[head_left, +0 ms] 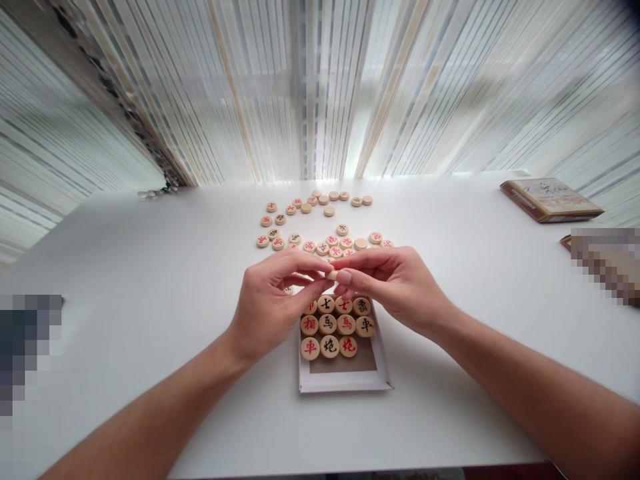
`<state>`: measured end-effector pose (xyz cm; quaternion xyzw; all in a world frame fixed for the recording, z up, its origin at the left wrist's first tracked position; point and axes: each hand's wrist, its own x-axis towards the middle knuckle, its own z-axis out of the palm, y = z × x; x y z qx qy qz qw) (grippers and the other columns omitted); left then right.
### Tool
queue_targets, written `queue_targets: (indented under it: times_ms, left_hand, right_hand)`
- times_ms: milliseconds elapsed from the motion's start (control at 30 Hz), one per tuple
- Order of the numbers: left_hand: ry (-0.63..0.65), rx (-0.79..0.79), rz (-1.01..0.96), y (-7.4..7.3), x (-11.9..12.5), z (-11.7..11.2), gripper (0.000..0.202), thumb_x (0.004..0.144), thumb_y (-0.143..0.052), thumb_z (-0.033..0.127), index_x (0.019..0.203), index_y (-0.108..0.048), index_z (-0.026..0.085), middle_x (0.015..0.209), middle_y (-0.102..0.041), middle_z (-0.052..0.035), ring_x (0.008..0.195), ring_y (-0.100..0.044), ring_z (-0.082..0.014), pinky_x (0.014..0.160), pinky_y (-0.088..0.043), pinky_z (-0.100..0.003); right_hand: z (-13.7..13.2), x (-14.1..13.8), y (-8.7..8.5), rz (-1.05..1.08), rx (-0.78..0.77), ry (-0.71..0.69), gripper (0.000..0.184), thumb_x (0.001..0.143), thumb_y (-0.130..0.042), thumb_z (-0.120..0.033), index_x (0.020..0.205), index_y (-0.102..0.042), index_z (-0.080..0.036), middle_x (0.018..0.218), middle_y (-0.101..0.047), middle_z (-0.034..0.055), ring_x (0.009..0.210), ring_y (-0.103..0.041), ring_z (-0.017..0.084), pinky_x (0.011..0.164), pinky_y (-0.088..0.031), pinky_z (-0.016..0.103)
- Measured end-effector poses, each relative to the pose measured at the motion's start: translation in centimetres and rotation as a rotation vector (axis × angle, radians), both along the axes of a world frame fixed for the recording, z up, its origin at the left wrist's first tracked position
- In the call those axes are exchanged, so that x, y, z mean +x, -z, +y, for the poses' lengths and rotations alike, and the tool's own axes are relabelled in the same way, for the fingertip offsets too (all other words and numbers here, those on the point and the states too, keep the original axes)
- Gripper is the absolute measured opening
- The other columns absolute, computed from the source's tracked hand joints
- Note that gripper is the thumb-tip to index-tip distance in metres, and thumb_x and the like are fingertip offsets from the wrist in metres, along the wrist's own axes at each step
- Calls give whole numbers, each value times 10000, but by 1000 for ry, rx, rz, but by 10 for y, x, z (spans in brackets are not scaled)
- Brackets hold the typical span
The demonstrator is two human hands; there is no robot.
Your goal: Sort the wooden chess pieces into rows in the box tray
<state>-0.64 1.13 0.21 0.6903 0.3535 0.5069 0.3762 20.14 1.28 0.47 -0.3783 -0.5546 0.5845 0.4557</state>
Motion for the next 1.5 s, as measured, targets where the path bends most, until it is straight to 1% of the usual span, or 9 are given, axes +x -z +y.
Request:
queue_targets:
  times_ms: [167,400,567,667,800,1000,1100,1300,1500]
  left_hand:
    - [7,99,24,1,-1,2,97,880,-876,167,944,-859,238,953,-777,-50,898,-739,-180,738,-669,-285]
    - [-24,222,154,1,-3,0,165,884,-824,75,920,-844,235,929,-766,-38,862,-729,-170,784,-641,-306]
    - [-7,115,136,2,-3,-1,168,894,-748,70,974,-793,210,957,-759,-44,870,-730,-174,737,-661,-289]
    - [-46,67,115,3,-2,0,175,892,-710,65,994,-762,198,962,-768,-37,871,-740,-168,765,-660,-288]
    - [-61,48,103,2,-2,1,153,894,-706,83,992,-762,187,969,-786,-38,879,-758,-170,785,-662,-289]
    - [24,-1,71,-4,-1,-2,66,919,-752,148,954,-796,181,885,-828,-38,801,-795,-167,778,-678,-284]
    - [23,11,66,-5,-1,-2,41,901,-779,148,922,-806,171,851,-835,-37,770,-795,-159,754,-673,-263]
    - [-6,29,81,-3,0,-2,49,901,-770,149,914,-812,169,849,-835,-28,785,-794,-155,765,-666,-255]
    - [-16,32,84,-2,1,-2,59,900,-755,147,901,-809,171,851,-841,-31,785,-802,-163,752,-670,-258]
  right_hand:
    - [0,1,2,25,-43,-22,383,707,-1017,-376,1036,-897,-220,912,-852,83,862,-796,232,759,-687,351]
    - [3,5,-4,-49,-1,-119,327,737,-989,-340,1022,-895,-211,882,-844,75,777,-780,207,696,-670,330]
    - [2,8,-8,-205,173,-73,279,759,-961,-291,1010,-878,-200,903,-834,66,810,-775,220,778,-680,361]
    - [0,10,-8,-313,286,-32,221,831,-892,-265,1037,-852,-195,901,-818,60,814,-759,213,791,-670,362]
    - [-3,12,-10,-404,380,-49,168,891,-832,-262,1047,-825,-199,912,-805,56,816,-750,204,796,-659,362]
    - [-4,11,-20,-520,535,-29,114,894,-849,-263,986,-811,-206,875,-805,40,754,-713,181,722,-621,324]
    - [-7,12,-23,-579,604,-17,97,917,-834,-263,978,-808,-192,864,-790,39,731,-693,163,695,-595,299]
    - [-33,20,-22,-694,700,5,53,945,-791,-212,987,-796,-180,828,-729,23,694,-644,132,658,-541,254]
    - [-68,24,-6,-764,682,-59,88,981,-707,-162,1054,-751,-180,903,-747,29,703,-632,121,612,-496,217]
